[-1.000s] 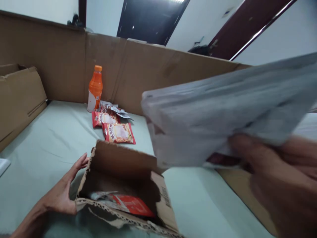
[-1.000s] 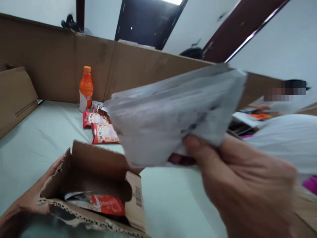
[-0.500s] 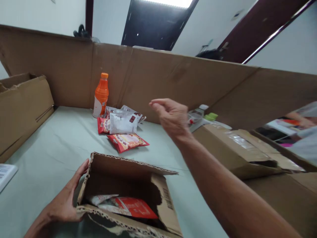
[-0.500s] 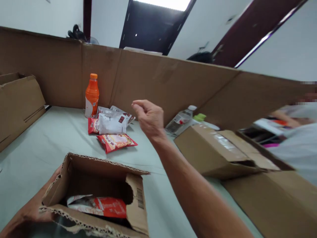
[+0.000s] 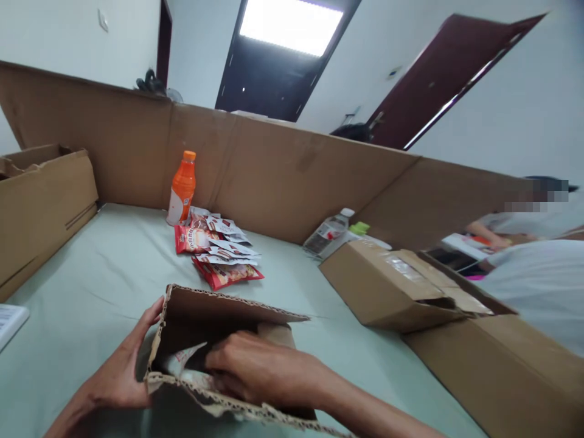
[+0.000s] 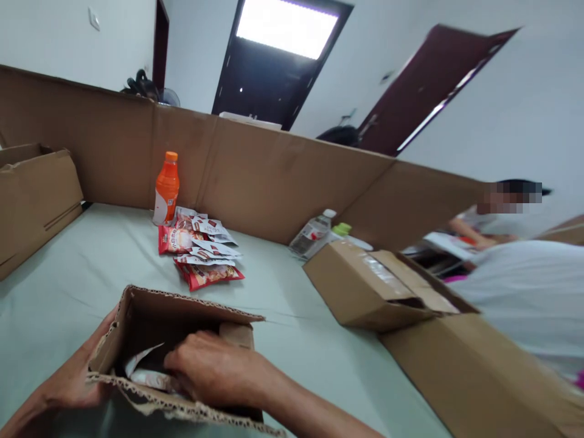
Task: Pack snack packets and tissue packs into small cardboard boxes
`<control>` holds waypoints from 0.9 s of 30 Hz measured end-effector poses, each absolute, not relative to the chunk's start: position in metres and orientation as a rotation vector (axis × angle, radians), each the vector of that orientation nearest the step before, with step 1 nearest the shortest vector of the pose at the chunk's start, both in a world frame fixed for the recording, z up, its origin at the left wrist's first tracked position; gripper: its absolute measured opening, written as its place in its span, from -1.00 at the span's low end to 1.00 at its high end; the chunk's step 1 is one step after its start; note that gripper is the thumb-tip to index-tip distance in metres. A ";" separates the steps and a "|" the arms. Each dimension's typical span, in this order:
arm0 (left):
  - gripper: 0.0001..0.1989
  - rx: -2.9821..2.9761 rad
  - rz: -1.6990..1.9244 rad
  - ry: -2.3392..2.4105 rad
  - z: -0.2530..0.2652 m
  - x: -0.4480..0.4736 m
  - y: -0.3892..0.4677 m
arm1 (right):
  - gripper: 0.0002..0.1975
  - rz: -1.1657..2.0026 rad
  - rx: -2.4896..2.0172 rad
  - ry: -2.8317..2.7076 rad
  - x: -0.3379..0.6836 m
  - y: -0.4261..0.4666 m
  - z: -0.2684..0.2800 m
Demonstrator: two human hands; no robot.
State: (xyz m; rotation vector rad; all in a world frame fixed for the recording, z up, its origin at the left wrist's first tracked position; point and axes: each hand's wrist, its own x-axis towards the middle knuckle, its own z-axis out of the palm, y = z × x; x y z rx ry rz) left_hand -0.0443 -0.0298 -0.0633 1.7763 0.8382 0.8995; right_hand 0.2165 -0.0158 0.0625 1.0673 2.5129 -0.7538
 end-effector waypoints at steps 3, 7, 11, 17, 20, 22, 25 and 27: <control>0.20 1.775 0.903 0.850 -0.065 -0.044 -0.031 | -0.76 -0.869 0.980 2.525 0.220 -0.018 0.071; 0.22 1.764 0.882 0.882 -0.068 -0.040 -0.033 | -0.68 -0.940 1.061 2.568 0.231 -0.021 0.073; 0.19 1.786 0.864 0.905 -0.071 -0.042 -0.031 | -0.86 -0.805 1.016 2.571 0.226 -0.023 0.052; 0.10 1.818 0.858 0.952 -0.084 -0.048 -0.024 | -0.87 -0.830 1.165 2.758 0.233 -0.025 0.052; 0.12 1.773 0.850 0.987 -0.085 -0.046 -0.024 | -0.83 -1.019 1.365 2.988 0.254 -0.036 0.081; 0.12 1.765 0.871 0.950 -0.082 -0.043 -0.026 | -0.81 -1.174 1.612 3.088 0.271 -0.039 0.103; 0.09 1.779 0.888 0.900 -0.074 -0.039 -0.028 | -0.82 -1.352 2.070 3.139 0.292 -0.021 0.127; 0.09 1.760 0.884 0.884 -0.068 -0.037 -0.029 | -0.82 -1.178 2.333 3.231 0.298 0.005 0.134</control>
